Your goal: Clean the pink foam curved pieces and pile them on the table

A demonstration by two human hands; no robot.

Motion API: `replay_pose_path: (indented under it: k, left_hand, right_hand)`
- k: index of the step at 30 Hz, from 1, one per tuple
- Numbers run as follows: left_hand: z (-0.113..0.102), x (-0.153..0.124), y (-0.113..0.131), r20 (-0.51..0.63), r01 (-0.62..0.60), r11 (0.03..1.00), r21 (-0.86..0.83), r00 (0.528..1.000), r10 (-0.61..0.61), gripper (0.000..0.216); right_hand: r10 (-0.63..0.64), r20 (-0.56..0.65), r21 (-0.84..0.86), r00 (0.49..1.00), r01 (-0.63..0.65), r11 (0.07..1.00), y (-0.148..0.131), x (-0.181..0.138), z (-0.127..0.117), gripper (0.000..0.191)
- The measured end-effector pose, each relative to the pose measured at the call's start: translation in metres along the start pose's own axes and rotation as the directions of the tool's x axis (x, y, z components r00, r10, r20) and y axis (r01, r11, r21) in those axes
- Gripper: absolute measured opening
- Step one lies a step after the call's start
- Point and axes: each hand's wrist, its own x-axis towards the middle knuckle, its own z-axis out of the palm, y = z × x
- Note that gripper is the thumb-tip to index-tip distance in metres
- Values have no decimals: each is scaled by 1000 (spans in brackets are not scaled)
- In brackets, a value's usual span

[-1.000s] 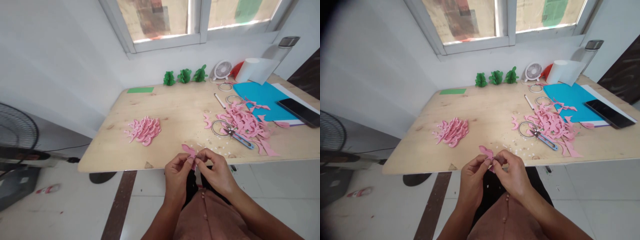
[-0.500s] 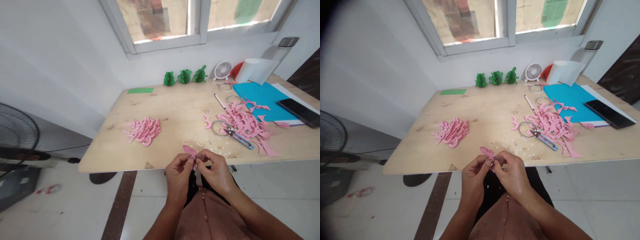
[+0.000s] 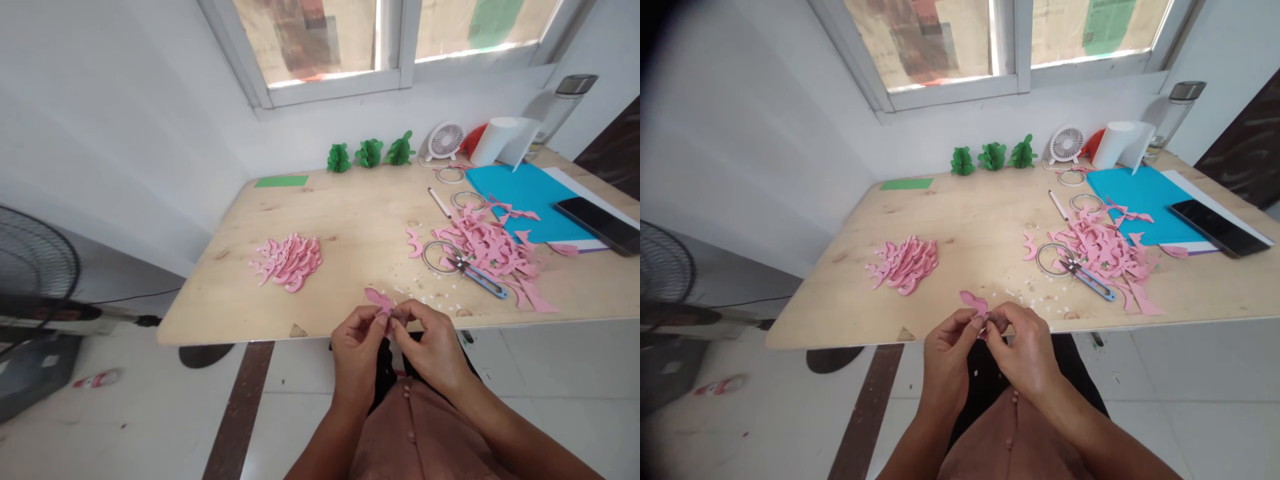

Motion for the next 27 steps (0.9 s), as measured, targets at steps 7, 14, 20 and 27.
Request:
replay_pose_path:
  k: [7, 14, 20, 27]
  left_hand:
    - [0, -1, 0, 16, 18, 1000, -4, 1000, -18, 11]
    - [0, -2, 2, -3, 71, 995, -75, 997, -71, 12]
    - [-1, 1, 4, 4, 162, 962, -219, 986, -165, 12]
    - [-3, 5, 5, 42, 226, 931, -286, 974, -223, 14]
  right_hand:
    - [18, 25, 35, 1000, -19, 999, -1, 1, 0, 10]
    - [102, 62, 151, 993, -110, 982, -1, 3, -1, 12]
    - [143, 37, 159, 989, -147, 976, 12, 3, -6, 10]
    - [95, -273, -58, 957, -115, 992, 61, 27, -40, 9]
